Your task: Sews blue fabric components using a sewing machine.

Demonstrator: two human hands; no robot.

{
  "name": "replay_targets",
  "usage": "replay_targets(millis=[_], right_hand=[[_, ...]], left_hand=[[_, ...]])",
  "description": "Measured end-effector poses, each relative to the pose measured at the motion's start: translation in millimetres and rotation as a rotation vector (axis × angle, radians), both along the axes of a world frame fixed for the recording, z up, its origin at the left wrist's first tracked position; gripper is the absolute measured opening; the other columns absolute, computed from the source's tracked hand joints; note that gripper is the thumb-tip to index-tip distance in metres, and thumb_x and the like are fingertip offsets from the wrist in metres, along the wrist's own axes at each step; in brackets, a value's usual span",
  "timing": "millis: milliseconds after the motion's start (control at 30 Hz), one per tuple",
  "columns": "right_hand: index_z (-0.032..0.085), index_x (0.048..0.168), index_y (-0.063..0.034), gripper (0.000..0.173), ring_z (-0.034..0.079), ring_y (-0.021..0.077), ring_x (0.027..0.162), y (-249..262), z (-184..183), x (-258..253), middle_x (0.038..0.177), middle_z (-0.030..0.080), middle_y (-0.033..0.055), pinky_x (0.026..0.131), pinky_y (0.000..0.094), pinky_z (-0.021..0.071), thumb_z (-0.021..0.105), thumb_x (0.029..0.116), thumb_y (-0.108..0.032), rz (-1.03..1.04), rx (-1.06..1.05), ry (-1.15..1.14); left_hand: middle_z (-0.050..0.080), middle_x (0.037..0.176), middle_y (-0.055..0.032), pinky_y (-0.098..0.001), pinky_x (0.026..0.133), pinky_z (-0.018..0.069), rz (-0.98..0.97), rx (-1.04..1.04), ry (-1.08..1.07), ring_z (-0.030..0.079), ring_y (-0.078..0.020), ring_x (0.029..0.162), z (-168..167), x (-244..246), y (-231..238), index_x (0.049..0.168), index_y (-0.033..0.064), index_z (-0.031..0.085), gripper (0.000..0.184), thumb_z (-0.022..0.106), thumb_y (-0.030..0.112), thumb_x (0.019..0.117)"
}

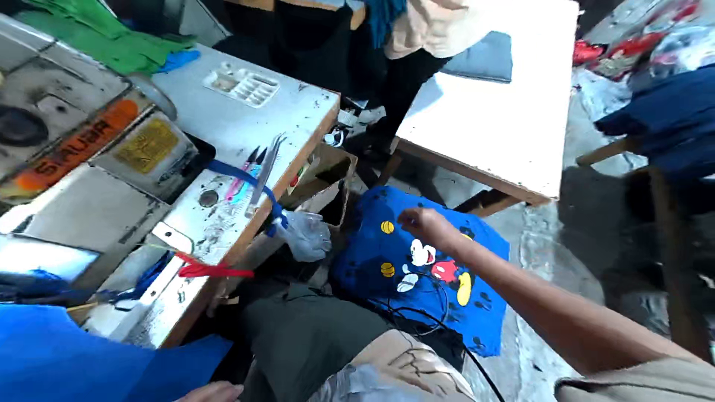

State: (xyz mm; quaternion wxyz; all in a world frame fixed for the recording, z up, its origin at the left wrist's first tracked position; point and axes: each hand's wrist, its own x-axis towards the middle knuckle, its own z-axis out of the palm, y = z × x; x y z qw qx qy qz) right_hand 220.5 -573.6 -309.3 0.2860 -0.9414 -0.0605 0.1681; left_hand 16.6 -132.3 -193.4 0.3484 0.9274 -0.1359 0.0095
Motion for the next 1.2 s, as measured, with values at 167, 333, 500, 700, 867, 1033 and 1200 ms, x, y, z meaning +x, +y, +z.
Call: replay_targets(millis=[167,333,500,700,867,1033,1200], right_hand=[[0.073,0.105,0.0023,0.016,0.068,0.0388,0.103,53,-66,-58,0.105,0.069,0.0223,0.093,0.0579,0.0541,0.068,0.0963,-0.01,0.092,0.044,-0.029],[0.071,0.119,0.0001,0.037,0.06,0.0445,0.117,139,-94,-40,0.12,0.064,0.0252,0.095,0.0598,0.0501,0.076,0.0928,-0.026,0.284,-0.127,-0.026],[0.068,0.121,0.0055,0.029,0.057,0.0419,0.126,166,-82,-18,0.131,0.062,0.025,0.102,0.0554,0.0486,0.066,0.099,-0.014,0.407,-0.325,0.217],[0.071,0.114,0.0053,0.024,0.065,0.0414,0.113,137,-75,-11,0.115,0.07,0.0255,0.102,0.0578,0.0476,0.055,0.104,-0.011,0.284,-0.03,0.194],[0.063,0.123,0.008,0.027,0.065,0.0273,0.094,117,-75,-1,0.112,0.066,0.0223,0.087,0.045,0.0533,0.054,0.1059,-0.012,-0.076,0.398,0.491],[0.053,0.136,0.0023,0.036,0.062,0.0347,0.096,89,-62,9,0.117,0.061,0.027,0.082,0.0517,0.0505,0.04,0.1115,-0.021,-0.319,0.319,0.442],[0.058,0.129,0.0105,0.033,0.059,0.0509,0.118,31,-51,30,0.125,0.06,0.0362,0.099,0.0662,0.0435,0.049,0.1074,-0.012,-0.4,0.096,0.17]], left_hand=[[0.072,0.099,-0.0229,-0.0386,0.094,0.0527,0.001,0.03,-0.008,0.069,-0.0288,0.098,-2,1,-1,0.102,-0.0059,0.072,0.021,0.058,0.01,0.1021],[0.072,0.102,-0.0229,-0.0416,0.091,0.0547,0.033,0.048,0.061,0.07,-0.0306,0.096,-7,-11,-5,0.106,-0.0055,0.073,0.02,0.06,0.01,0.1007],[0.072,0.104,-0.0231,-0.045,0.09,0.0549,0.12,0.061,0.117,0.071,-0.0323,0.095,-13,-30,-1,0.108,-0.0062,0.072,0.021,0.061,0.009,0.1001],[0.072,0.107,-0.0228,-0.0453,0.09,0.0557,0.152,0.023,0.146,0.071,-0.0322,0.096,-21,-39,-5,0.11,-0.0063,0.072,0.021,0.061,0.008,0.0999],[0.072,0.108,-0.0206,-0.0472,0.089,0.056,0.166,0.021,0.122,0.071,-0.0325,0.097,-22,-40,-8,0.111,-0.0038,0.073,0.02,0.062,0.008,0.0989],[0.072,0.107,-0.0215,-0.0466,0.089,0.0559,0.183,0.012,0.112,0.071,-0.0327,0.095,-23,-47,-4,0.111,-0.0047,0.072,0.021,0.061,0.009,0.0999],[0.071,0.107,-0.0243,-0.046,0.089,0.0567,0.18,-0.01,0.158,0.071,-0.0337,0.094,-26,-55,2,0.112,-0.0076,0.071,0.022,0.062,0.007,0.099]])
